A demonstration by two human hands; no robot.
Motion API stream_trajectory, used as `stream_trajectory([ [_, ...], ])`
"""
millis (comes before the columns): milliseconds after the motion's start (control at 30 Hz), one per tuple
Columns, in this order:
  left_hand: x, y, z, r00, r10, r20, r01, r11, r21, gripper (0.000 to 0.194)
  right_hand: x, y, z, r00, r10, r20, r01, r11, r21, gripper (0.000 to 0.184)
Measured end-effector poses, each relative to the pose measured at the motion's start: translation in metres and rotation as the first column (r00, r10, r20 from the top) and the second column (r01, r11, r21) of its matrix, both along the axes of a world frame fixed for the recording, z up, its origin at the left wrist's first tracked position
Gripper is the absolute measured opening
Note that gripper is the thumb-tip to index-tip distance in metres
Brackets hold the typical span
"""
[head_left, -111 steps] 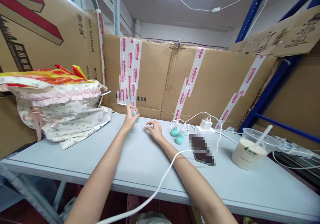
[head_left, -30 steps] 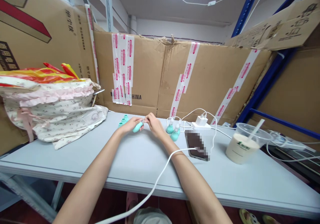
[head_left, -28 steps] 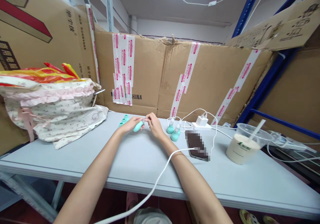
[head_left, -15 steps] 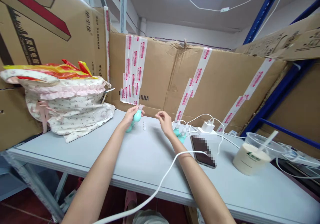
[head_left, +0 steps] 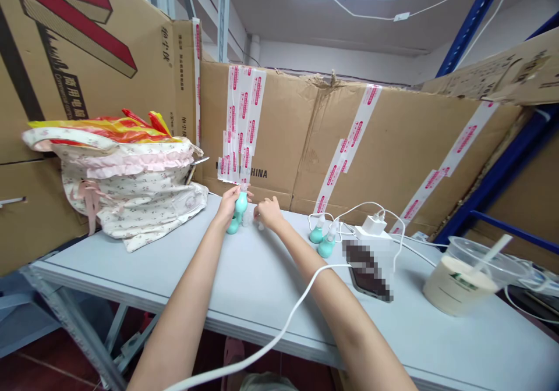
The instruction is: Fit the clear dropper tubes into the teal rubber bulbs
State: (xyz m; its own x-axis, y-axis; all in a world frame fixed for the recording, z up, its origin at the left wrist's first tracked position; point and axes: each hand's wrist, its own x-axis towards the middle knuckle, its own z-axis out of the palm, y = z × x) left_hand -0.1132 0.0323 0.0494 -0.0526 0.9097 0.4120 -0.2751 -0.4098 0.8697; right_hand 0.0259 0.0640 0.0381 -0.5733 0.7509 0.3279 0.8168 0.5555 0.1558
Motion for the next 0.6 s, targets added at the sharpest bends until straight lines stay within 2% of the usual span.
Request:
stream_trajectory([
  [367,0.000,0.001,-0.001,1.000,0.011,-0.018,-0.011,1.000,0.002,0.038,-0.004,0.003,-0.023,0.995,-0.057,-0.080,0.049,0.994,-0.101,0.008],
  [500,0.000,0.003,-0.003,1.000,0.012,-0.028,-0.012,1.000,-0.003,0.038,-0.004,0.003,-0.026,0.991,-0.091,-0.101,0.075,0.985,-0.154,0.013],
  [600,0.000,0.003,-0.003,0.999,-0.006,-0.035,0.007,1.000,0.003,0.040,-0.001,0.001,-0.022,0.987,-0.102,-0.128,0.079,0.983,-0.168,0.012],
])
